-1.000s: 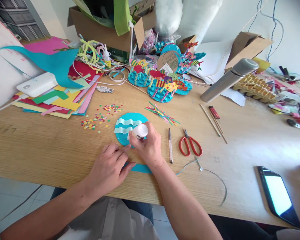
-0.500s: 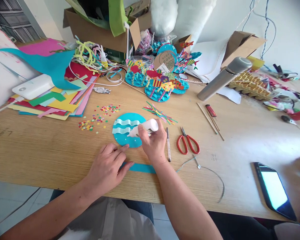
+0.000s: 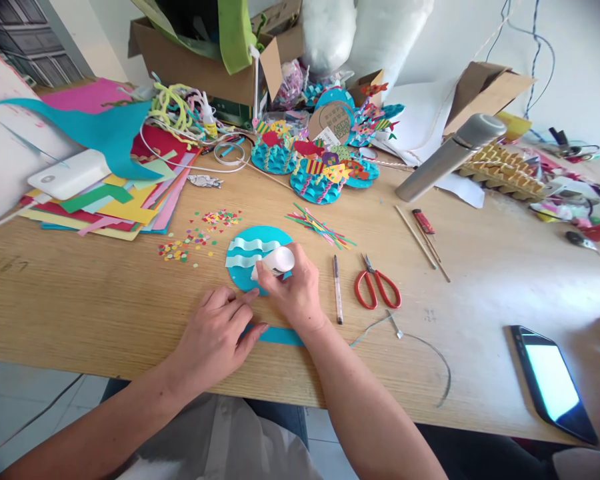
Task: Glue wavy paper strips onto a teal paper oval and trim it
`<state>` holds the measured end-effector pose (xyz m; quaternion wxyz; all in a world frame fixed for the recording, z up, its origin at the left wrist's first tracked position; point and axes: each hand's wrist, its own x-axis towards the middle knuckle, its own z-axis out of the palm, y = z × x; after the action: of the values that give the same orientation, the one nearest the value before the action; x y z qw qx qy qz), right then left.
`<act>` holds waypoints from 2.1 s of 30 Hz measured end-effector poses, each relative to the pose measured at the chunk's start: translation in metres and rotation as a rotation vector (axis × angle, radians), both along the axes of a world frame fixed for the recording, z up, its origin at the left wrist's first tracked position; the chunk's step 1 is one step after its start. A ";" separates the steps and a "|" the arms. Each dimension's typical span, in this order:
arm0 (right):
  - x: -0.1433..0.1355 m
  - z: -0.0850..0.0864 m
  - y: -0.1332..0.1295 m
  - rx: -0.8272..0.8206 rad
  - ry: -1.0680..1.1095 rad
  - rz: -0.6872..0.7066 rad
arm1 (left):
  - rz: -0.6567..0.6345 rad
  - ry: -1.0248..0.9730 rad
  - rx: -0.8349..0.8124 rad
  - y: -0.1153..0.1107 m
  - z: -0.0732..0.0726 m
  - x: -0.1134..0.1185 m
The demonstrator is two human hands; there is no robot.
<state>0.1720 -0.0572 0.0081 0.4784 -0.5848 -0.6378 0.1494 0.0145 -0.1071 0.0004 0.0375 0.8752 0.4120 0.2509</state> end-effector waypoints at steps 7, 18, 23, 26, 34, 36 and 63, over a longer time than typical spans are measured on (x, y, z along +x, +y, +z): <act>0.000 0.002 0.001 0.017 0.114 0.001 | 0.007 0.004 -0.011 0.000 0.001 0.001; 0.031 0.011 0.023 0.024 1.014 -0.071 | -0.010 -0.067 0.028 0.001 0.000 -0.001; 0.041 0.012 0.028 -0.059 1.275 -0.024 | -0.029 -0.075 0.020 0.001 0.002 -0.001; 0.045 0.012 0.032 -0.115 1.392 0.025 | -0.032 -0.058 0.010 0.002 0.002 0.000; 0.041 0.015 0.084 -0.376 1.252 0.184 | -0.031 -0.050 0.053 0.002 -0.002 0.003; 0.037 0.017 0.099 -0.444 1.196 0.214 | -0.017 -0.043 0.059 0.001 -0.002 0.003; 0.083 0.017 0.012 -0.509 1.286 0.154 | 0.411 -0.406 -0.304 0.023 0.017 -0.014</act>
<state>0.2546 -0.0452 0.0248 0.5975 -0.4271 -0.2126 0.6445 0.0004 -0.0844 0.0173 0.1976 0.6901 0.5970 0.3581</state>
